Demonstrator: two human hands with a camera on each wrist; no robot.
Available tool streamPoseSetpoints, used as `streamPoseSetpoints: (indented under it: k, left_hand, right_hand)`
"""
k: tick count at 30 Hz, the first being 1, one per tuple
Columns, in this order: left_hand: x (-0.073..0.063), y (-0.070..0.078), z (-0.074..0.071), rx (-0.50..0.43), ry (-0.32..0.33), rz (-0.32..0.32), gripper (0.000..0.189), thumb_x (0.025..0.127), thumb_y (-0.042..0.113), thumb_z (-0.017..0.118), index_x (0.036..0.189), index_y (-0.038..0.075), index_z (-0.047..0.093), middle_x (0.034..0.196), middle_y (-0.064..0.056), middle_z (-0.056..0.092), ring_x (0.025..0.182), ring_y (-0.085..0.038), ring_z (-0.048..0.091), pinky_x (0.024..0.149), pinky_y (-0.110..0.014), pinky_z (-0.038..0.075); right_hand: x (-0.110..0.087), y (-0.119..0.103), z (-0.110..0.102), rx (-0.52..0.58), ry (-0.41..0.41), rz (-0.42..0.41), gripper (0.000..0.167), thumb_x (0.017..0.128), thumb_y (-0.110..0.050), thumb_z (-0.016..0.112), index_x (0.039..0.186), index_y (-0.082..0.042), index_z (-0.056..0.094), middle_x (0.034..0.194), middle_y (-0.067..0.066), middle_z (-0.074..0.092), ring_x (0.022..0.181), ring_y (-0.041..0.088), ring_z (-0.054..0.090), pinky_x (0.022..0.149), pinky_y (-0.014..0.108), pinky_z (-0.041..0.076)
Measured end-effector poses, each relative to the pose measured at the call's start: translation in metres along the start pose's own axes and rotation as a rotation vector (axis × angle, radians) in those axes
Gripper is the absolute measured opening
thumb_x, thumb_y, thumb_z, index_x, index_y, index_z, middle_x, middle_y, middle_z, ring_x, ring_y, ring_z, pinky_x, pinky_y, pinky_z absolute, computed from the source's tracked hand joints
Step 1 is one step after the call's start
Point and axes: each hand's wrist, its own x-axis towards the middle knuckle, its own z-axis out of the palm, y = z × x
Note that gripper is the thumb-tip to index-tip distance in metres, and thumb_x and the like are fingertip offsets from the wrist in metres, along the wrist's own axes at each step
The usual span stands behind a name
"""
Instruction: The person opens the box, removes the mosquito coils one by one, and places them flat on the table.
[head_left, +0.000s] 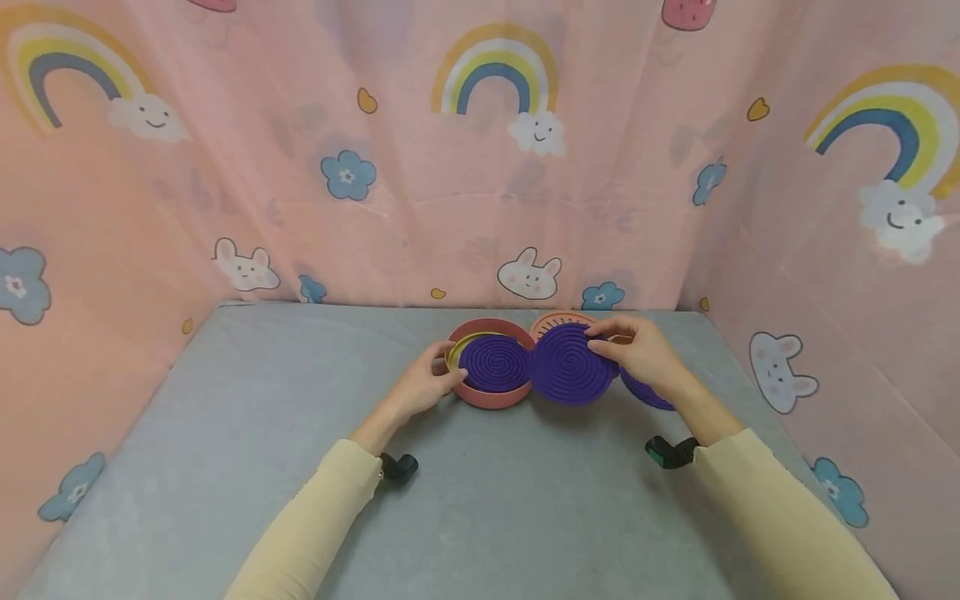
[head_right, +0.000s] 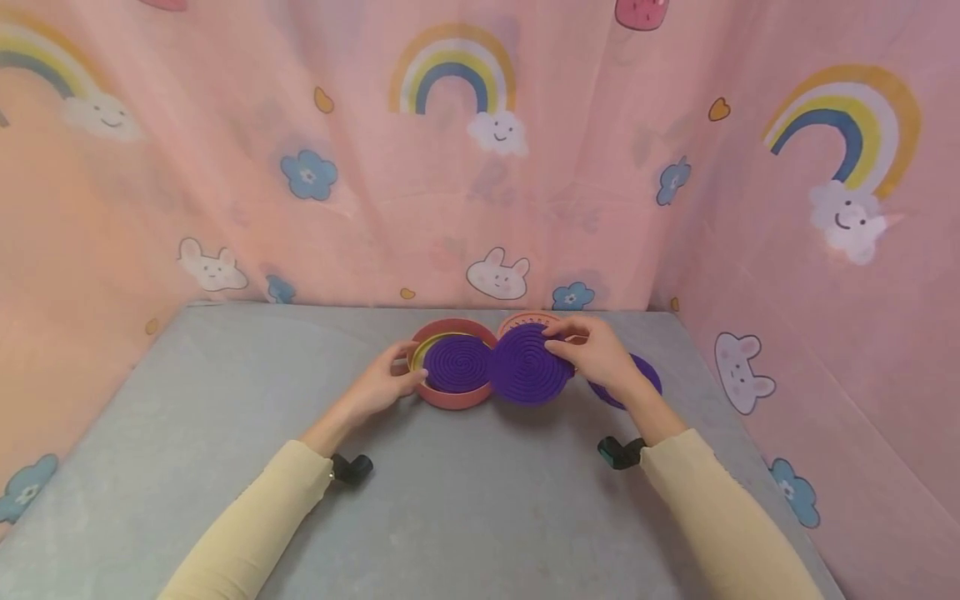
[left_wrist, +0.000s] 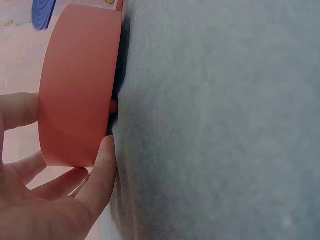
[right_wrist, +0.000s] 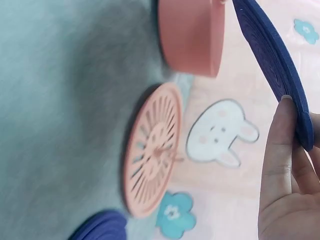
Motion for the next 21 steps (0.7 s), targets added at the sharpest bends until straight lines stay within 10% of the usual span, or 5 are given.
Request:
streamPoseSetpoints:
  k: [21]
  left_hand:
    - [0.001, -0.002, -0.001, 0.035, 0.001, 0.002, 0.064, 0.098, 0.032, 0.07, 0.153, 0.016, 0.043, 0.154, -0.01, 0.044, 0.136, -0.031, 0.05, 0.1, -0.047, 0.052]
  right_hand:
    - [-0.027, 0.07, 0.005, -0.129, 0.003, 0.113, 0.027, 0.097, -0.014, 0.07, 0.12, 0.0, 0.069, 0.116, 0.018, 0.067, 0.099, 0.026, 0.062, 0.07, 0.024, 0.052]
